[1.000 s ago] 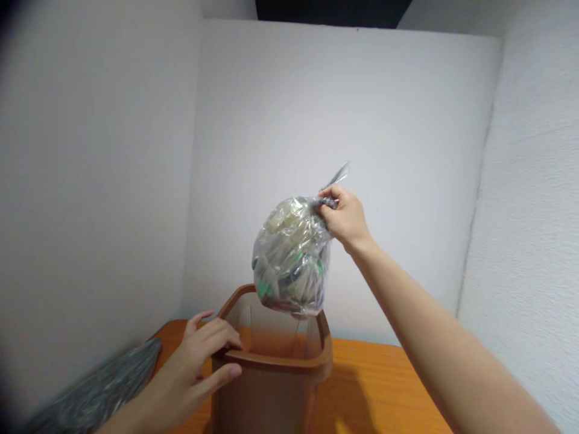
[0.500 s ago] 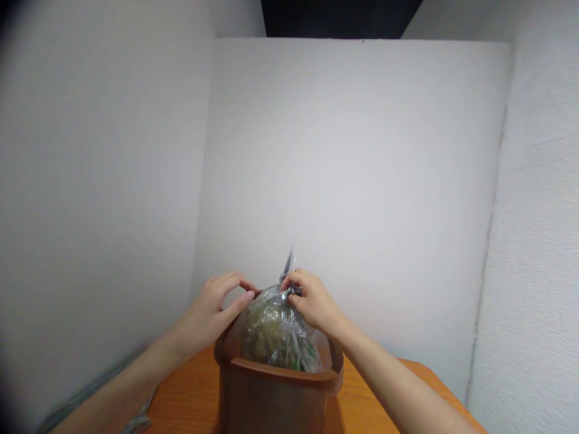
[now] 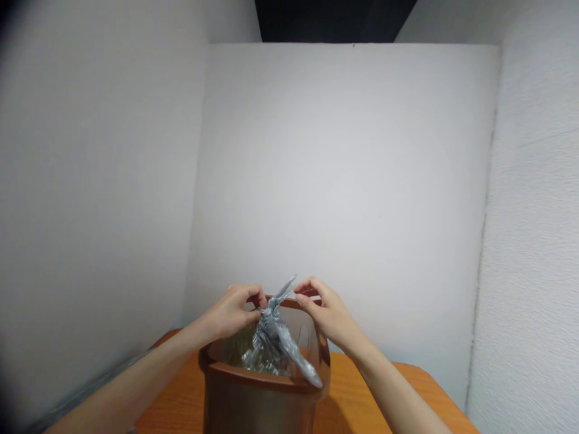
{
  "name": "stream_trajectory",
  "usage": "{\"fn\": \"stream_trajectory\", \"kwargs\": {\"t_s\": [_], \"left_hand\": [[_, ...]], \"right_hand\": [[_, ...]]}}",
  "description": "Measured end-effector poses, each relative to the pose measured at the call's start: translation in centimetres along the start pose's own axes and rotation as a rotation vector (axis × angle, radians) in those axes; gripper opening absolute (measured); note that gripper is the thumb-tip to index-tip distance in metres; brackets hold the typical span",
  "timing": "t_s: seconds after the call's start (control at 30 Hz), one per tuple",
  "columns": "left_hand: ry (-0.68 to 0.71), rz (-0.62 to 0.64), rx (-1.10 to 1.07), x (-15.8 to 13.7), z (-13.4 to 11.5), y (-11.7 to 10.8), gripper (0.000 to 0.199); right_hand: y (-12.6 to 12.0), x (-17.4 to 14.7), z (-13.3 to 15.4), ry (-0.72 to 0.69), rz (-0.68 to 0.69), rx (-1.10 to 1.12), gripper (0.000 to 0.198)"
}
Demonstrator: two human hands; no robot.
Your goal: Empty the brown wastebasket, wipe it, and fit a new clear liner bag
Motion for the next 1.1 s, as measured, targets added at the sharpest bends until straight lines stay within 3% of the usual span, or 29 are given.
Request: {"fn": "stream_trajectory", "kwargs": {"t_s": [0.13,0.3,0.4,0.6,0.8,0.97,1.1], "left_hand": [[-0.003,-0.027,-0.024,-0.2,0.0,0.3,0.005],[-0.017,-0.041,-0.016,-0.3,-0.2,0.3,0.002],[-0.022,-0.011,-0.01,-0.6,-0.3,0.2,0.005],[-0.052,0.062,0.043,-1.7,0.6,-0.4,0.007],[-0.061,0.15,0.043,-1.9,0.4,-1.6,0.013],[-0.001,0.219,0.089,-1.2,-1.6,-0.5,0.023],[-0.029,0.23,0.141,-1.2,-1.4,0.0,0.019]], "right_hand": [[0.5,-0.5,-0.3,-0.114,0.046,-0.085,0.011],[2.7,-1.2,0.0,-0.24,0.0,-0.316,0.024],[3.1,-1.2,-0.1,-0.232,-0.029,-0.385,0.009],[1.7,-1.0,-0.9,-0.17,-0.116,-0.398,0.007],[2.3,-1.0,-1.5,-0.059,-0.07,-0.259,0.007],[3.2,-0.9,-1.6,-0.057,-0.016,-0.236,0.007],[2.4,-0.8,-2.3,-0.025,-0.033,-0.263,0.009]]}}
Point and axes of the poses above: each hand's wrist, its own x-axis towards the middle knuckle, its own y-axis out of the palm, z = x × y, the point moved 1 cm from there along x, towards the middle knuckle, and after that the axes turned 15 degrees about y, right-handed, at the moved point
